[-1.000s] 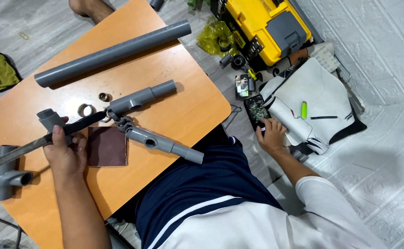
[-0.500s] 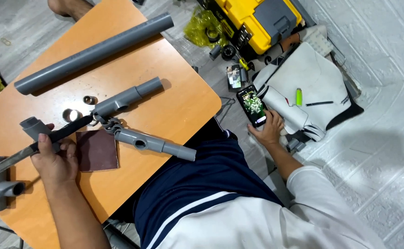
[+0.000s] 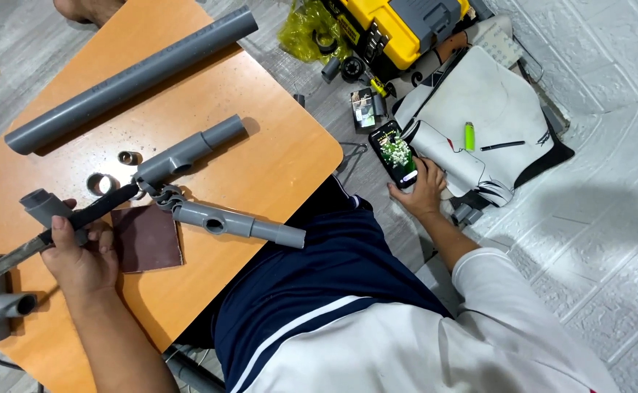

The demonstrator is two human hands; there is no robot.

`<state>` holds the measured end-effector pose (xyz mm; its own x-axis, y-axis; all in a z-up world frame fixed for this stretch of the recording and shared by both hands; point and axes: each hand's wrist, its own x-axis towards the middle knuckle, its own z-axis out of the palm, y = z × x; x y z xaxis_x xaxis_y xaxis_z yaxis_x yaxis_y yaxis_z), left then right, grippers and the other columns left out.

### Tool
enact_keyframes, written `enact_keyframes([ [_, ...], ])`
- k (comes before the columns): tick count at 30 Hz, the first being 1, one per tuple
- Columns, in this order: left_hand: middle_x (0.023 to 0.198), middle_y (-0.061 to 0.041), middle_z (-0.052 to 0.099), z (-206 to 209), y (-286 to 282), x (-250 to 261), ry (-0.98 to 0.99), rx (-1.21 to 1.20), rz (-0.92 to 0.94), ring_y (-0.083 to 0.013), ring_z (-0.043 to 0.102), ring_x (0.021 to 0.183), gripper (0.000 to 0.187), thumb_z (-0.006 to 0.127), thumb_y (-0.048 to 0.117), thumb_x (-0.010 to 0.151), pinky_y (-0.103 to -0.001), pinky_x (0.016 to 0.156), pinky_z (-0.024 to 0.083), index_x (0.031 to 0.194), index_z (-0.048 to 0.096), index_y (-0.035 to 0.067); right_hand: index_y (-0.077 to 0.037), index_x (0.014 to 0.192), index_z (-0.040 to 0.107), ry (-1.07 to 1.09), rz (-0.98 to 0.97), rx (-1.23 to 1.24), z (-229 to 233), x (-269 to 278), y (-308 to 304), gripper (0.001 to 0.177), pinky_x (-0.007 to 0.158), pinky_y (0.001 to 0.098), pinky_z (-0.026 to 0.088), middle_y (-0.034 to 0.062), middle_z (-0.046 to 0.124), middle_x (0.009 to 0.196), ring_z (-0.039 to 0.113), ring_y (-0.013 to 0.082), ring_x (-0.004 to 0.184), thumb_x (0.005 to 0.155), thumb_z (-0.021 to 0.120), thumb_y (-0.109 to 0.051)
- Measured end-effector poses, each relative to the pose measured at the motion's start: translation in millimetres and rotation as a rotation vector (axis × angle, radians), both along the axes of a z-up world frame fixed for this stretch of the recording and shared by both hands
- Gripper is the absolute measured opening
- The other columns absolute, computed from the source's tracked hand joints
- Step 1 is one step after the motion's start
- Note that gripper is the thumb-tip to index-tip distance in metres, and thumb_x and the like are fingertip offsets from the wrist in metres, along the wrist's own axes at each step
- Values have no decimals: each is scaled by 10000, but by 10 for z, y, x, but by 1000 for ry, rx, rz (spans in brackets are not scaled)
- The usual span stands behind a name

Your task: Sawing a PVC pipe with a hand saw and smoothing the edges with a file.

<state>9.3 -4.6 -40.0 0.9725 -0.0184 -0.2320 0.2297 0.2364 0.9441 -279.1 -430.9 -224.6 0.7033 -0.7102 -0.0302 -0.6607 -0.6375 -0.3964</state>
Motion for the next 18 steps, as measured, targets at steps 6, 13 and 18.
enact_keyframes([
  [6,785,39,450,-18,19,0,-19,-22,-21,-38,368,574,267,632,332,805,-133,424,256,912,455,163,-137,1233,409,21,7,-7,14,12,10,742,886,463,235,117,354,1189,312,296,1102,628,570,-536],
  [13,793,26,454,5,11,0,-13,-26,-38,-40,369,562,269,604,318,812,-135,427,268,977,483,142,-147,1212,429,21,16,-58,-28,6,4,722,868,458,246,116,368,1177,327,297,1082,634,571,-555],
  [18,789,27,446,18,-4,4,4,-22,-30,-44,359,548,262,608,309,797,-142,426,252,960,482,146,-156,1215,426,31,4,-42,-24,11,10,717,861,466,254,113,370,1172,332,295,1081,631,576,-546],
])
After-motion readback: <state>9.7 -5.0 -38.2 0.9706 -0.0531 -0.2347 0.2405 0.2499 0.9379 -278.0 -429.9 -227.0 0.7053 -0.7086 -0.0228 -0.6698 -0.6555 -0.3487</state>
